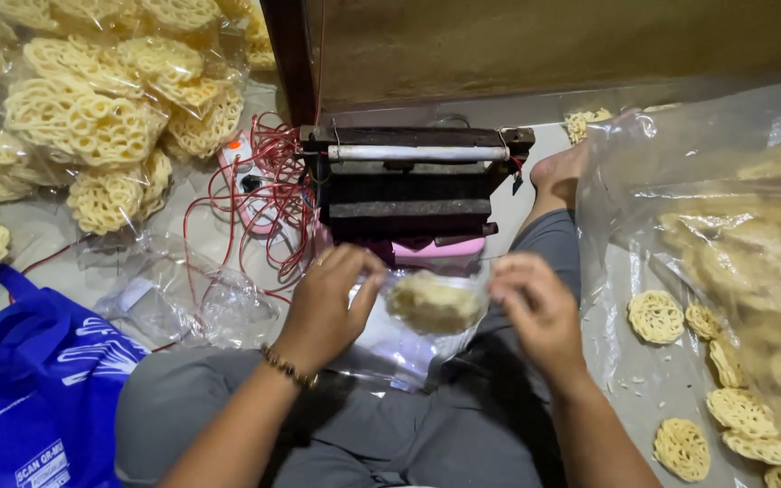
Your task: Manually placing lattice-patterned crackers into small plastic bags for individual sale while sitting on the floor.
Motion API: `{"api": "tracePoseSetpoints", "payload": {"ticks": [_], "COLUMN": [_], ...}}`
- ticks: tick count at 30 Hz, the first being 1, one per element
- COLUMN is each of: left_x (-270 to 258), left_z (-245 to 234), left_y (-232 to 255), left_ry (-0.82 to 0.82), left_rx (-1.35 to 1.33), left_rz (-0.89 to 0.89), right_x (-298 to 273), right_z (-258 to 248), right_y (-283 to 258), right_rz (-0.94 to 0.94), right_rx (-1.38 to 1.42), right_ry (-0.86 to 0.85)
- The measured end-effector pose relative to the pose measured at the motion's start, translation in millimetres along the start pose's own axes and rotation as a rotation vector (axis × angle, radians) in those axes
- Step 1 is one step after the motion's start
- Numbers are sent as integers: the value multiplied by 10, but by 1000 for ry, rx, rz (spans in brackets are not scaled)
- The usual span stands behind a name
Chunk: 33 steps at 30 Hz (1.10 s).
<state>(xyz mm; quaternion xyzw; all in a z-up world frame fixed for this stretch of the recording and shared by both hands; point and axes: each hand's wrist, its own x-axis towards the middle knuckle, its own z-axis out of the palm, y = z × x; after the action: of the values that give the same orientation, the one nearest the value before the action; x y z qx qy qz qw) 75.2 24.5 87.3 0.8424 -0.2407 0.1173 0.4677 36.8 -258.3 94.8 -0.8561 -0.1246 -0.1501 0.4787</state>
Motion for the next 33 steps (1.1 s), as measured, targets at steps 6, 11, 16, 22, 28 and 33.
{"api": "tracePoseSetpoints", "payload": {"ticks": [6,11,16,22,28,33], "left_x": [665,904,944,954,936,693], "left_z": [633,942,932,951,901,558], "left_y": [-239,-541,-558,-668,-608,-96], "left_ry": [318,637,736,699,697,614], "left_rx": [-762,-1069,-1116,-1135,-1168,-942], "left_rz": [-526,-827,-894,-905,-916,-719], "right_x": [806,1027,1099,1120,1089,707], "right_z": [561,851,905,894,876,780], "right_y": [745,1052,1260,1339,1211,681], "right_rz": [466,566,628,662,651,615], "right_rx": [982,926,899,924,937,917], "right_ry": [405,539,592,608,613,531]}}
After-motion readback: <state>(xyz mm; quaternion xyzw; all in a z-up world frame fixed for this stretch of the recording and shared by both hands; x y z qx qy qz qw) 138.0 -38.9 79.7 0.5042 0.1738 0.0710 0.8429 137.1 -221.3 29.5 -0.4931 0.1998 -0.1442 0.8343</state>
